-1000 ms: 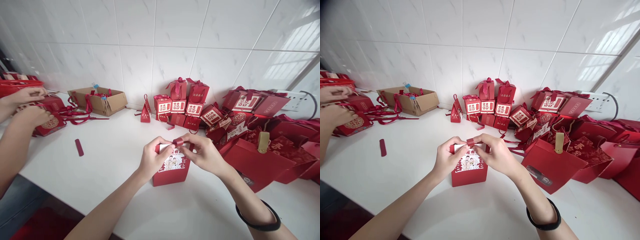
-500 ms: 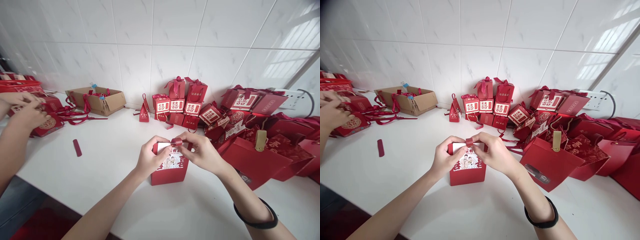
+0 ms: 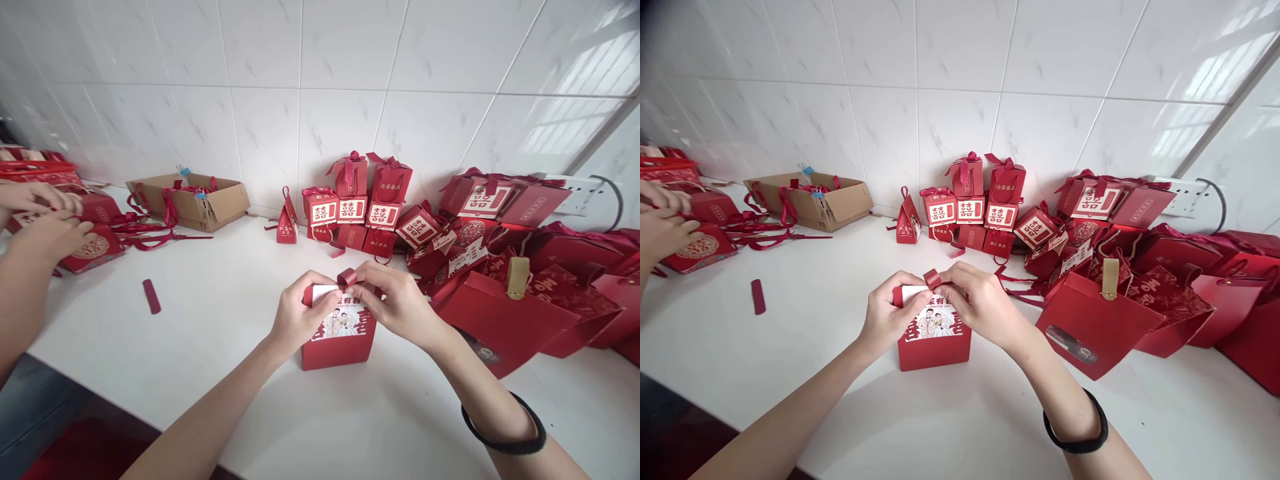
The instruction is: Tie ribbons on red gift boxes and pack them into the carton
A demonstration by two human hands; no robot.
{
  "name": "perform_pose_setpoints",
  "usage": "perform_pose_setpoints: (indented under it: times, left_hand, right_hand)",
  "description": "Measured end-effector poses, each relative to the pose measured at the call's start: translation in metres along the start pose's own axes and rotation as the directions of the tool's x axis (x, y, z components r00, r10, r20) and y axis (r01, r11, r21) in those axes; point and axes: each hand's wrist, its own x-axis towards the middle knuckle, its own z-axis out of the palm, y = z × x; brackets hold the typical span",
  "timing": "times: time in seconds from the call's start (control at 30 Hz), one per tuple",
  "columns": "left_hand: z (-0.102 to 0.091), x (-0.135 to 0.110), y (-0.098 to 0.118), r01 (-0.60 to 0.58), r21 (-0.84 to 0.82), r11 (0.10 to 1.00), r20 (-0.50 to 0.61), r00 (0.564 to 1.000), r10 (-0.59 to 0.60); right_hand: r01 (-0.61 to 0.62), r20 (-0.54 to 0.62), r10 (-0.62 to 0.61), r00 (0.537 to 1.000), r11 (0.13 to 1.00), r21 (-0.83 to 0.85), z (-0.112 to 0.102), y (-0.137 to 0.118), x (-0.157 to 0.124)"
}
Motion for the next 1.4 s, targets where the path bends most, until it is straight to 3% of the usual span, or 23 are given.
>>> perform_pose_setpoints:
  times: [0.17, 0.33, 0.47, 0.67, 0.9, 1.1, 1.4]
  left_hand:
    - [-0.001, 0.000, 0.000, -0.030, -0.023, 0.999, 0.023, 0.999, 0.030]
    - [0.000, -0.001, 0.000, -0.035, -0.038, 0.999, 0.016, 0.999, 0.035]
    - [0.003, -0.002, -0.002, 0.033, -0.043, 0.999, -0.063, 0.997, -0.036]
    - [0.002, -0.001, -0.003, 0.092, -0.110, 0.990, -0.012, 0.995, -0.094]
    - [0.001, -0.001, 0.001, 0.103, -0.118, 0.988, -0.002, 0.995, -0.104]
    - [0.001, -0.002, 0.001, 0.094, -0.119, 0.988, -0.006, 0.995, -0.095]
    - [0.001, -0.001, 0.002, 0.121, -0.099, 0.988, -0.005, 0.992, -0.122]
  right_hand:
    - [-0.024, 0.041, 0.024, 0.999, 1.000, -0.002, -0.005, -0.006, 0.001]
    - [-0.107, -0.045, 0.113, 0.993, 0.987, 0.121, 0.000, -0.011, 0.001]
    - [-0.178, -0.093, 0.200, 0.975, 0.962, 0.207, 0.008, -0.008, 0.000]
    - [-0.192, -0.083, 0.218, 0.972, 0.949, 0.250, 0.008, -0.003, 0.000]
    - [-0.148, 0.092, 0.137, 0.986, 0.981, 0.122, -0.010, -0.009, 0.001]
    - [-0.090, 0.040, 0.090, 0.995, 0.996, -0.009, -0.009, -0.009, -0.003]
    - [-0.141, 0.030, 0.140, 0.990, 0.990, 0.022, -0.005, -0.008, 0.000]
